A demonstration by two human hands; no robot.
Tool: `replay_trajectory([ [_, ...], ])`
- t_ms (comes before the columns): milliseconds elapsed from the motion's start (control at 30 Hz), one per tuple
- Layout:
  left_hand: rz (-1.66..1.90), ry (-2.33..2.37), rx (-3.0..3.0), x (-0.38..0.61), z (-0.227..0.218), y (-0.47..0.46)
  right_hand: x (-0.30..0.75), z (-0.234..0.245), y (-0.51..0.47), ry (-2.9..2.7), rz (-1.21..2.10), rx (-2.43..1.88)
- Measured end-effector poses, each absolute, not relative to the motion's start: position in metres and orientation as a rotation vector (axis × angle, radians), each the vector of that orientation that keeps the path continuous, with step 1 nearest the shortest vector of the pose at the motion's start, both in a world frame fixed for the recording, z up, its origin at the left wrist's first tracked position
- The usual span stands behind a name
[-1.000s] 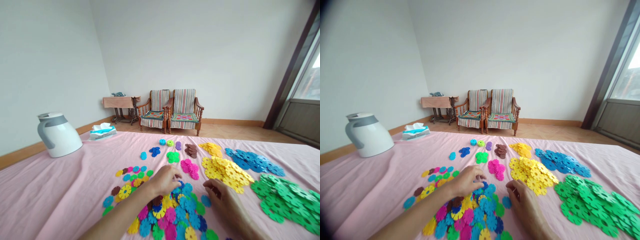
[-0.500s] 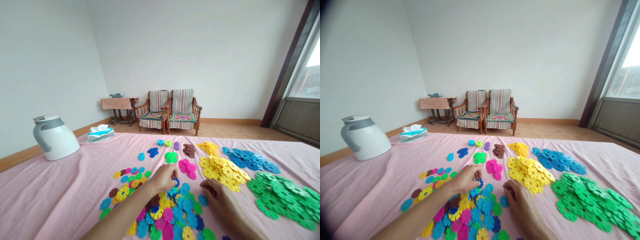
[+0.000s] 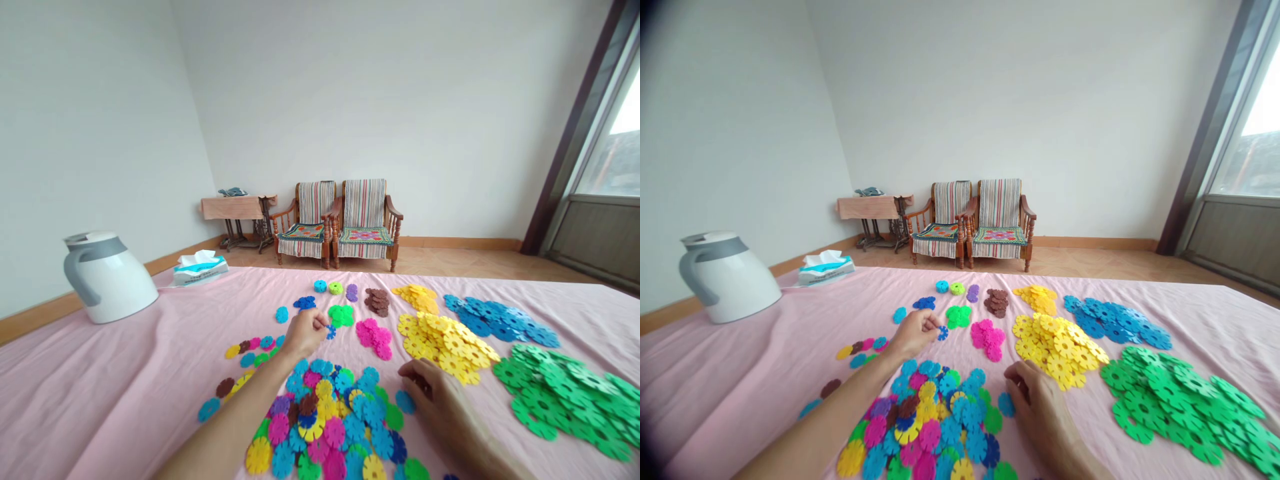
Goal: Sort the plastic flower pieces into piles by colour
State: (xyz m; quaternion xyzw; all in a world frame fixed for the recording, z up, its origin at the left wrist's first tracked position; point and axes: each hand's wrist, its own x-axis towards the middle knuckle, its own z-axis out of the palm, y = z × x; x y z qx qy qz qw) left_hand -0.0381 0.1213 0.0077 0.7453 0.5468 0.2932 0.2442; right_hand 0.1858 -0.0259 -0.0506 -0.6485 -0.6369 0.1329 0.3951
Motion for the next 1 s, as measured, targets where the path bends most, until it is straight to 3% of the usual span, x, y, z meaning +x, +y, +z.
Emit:
replay_trajectory([
  [233, 0.912, 1.893, 1.868, -0.058, 0.009, 0.181, 0.187, -0.053, -0.025, -1.605, 0.327, -1.637],
  [467, 0.923, 1.889, 1.910, -0.055, 0.002, 0.192, 0.187, -0.049, -0.025, -1.624, 0.358, -1.632],
  [600, 0.897, 1.658, 2.061, -0.046, 0.004, 0.167, 0.186, -0.047, -0.025, -1.625, 0.352, -1.653],
  [833, 0.514, 0.920, 2.285, -0.009, 0.003, 0.093, 0.186, -0.048, -0.026, -1.622, 0.328, -1.647],
  [1000, 0.372, 0.724, 2.519, 0.005, 0.010, 0.073, 0.186, -0.051, -0.025, -1.622, 0.333, -1.639],
])
